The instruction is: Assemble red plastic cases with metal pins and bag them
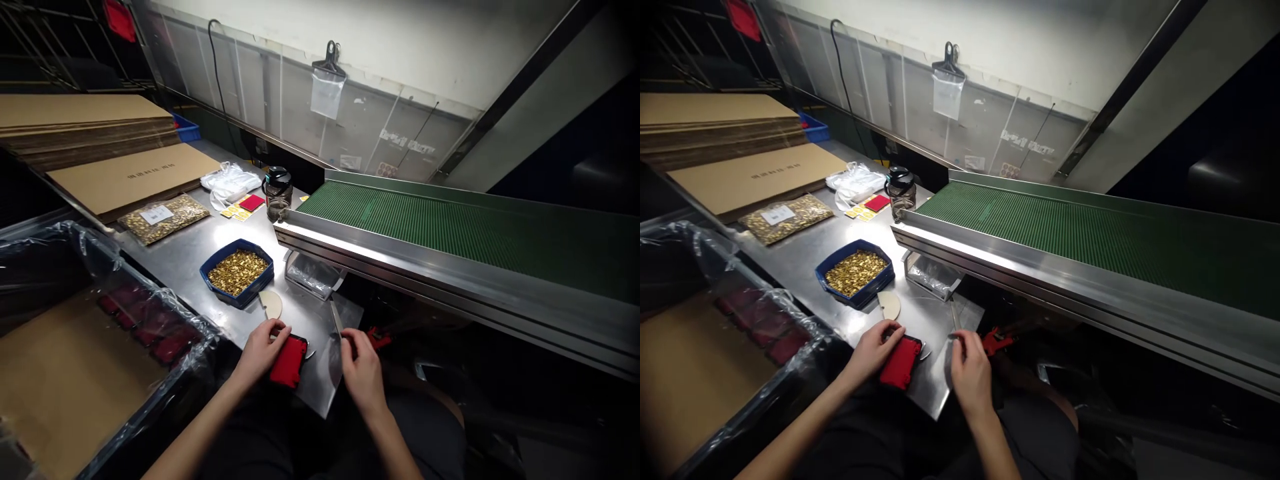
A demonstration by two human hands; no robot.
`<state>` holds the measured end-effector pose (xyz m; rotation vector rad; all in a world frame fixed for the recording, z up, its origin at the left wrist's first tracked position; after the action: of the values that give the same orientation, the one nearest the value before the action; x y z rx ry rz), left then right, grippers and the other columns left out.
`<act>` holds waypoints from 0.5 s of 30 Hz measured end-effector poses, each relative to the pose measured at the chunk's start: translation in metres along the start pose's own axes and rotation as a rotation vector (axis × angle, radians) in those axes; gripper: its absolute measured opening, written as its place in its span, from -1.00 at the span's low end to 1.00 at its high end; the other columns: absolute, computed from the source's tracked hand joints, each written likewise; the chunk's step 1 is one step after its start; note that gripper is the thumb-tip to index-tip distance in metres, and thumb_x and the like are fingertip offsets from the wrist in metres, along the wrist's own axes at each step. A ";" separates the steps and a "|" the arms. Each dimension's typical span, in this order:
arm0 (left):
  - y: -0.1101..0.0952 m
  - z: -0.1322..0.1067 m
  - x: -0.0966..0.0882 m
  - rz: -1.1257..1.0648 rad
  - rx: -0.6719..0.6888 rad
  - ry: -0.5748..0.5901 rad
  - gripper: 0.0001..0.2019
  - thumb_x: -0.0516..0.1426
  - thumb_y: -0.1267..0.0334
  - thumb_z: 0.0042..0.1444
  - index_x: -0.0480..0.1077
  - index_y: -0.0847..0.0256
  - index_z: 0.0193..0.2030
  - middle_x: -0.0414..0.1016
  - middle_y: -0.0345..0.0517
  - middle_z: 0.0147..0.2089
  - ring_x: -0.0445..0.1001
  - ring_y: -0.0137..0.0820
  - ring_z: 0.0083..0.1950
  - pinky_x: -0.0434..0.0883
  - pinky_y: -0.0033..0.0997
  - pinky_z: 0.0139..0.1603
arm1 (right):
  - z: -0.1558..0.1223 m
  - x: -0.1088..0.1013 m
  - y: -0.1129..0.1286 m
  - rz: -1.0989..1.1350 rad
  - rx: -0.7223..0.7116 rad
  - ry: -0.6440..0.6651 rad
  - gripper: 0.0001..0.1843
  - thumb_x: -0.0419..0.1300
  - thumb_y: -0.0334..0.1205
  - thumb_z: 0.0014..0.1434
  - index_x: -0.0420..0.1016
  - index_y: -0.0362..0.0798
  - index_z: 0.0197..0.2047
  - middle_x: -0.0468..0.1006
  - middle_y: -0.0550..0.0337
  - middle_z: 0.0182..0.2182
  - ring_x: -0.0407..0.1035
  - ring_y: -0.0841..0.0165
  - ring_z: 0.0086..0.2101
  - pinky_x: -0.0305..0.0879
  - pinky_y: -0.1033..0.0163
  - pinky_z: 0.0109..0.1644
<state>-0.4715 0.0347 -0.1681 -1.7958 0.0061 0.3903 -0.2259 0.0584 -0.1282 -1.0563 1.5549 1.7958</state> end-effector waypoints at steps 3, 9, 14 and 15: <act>-0.012 -0.007 -0.009 0.060 0.109 -0.067 -0.78 0.22 0.00 0.16 0.53 0.08 -0.23 0.57 -0.02 -0.16 0.50 -0.12 -0.06 0.37 -0.26 0.05 | 0.020 0.025 0.042 0.013 -0.098 0.130 -0.76 0.00 -0.25 0.38 0.50 0.04 -0.11 0.56 0.12 -0.15 0.49 0.24 -0.12 0.36 0.24 -0.02; -0.039 0.006 -0.050 0.197 0.231 -0.148 -0.81 0.16 0.06 0.25 0.52 0.07 -0.17 0.56 0.01 -0.11 0.49 -0.12 0.00 0.34 -0.18 0.19 | 0.030 0.041 0.063 0.022 -0.075 0.172 -0.74 -0.01 -0.30 0.36 0.52 0.01 -0.14 0.54 0.11 -0.18 0.47 0.20 -0.13 0.33 0.16 -0.03; -0.060 0.085 -0.118 0.321 0.144 -0.256 -0.81 0.20 0.13 0.27 0.49 0.22 -0.15 0.53 -0.02 -0.02 0.47 -0.21 0.07 0.37 0.01 0.20 | -0.004 0.032 0.058 0.120 -0.060 0.193 -0.72 -0.05 -0.25 0.40 0.50 0.04 -0.13 0.56 0.13 -0.19 0.50 0.23 -0.15 0.37 0.17 -0.04; -0.067 0.099 -0.123 0.319 0.130 -0.262 -0.78 0.20 0.12 0.27 0.48 0.25 -0.10 0.53 -0.02 -0.01 0.49 -0.21 0.05 0.42 0.01 0.15 | -0.014 0.029 0.056 0.133 -0.057 0.193 -0.73 -0.04 -0.26 0.39 0.50 0.04 -0.12 0.57 0.13 -0.19 0.50 0.23 -0.15 0.39 0.17 -0.04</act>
<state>-0.5993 0.1209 -0.0929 -1.6052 0.1321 0.8327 -0.2841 0.0316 -0.1212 -1.2102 1.7329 1.8829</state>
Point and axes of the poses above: each hand's wrist, its own z-axis towards the middle knuckle, its own x-axis out of the palm, y = z × x, the point moved 4 cm from there along z, towards the middle knuckle
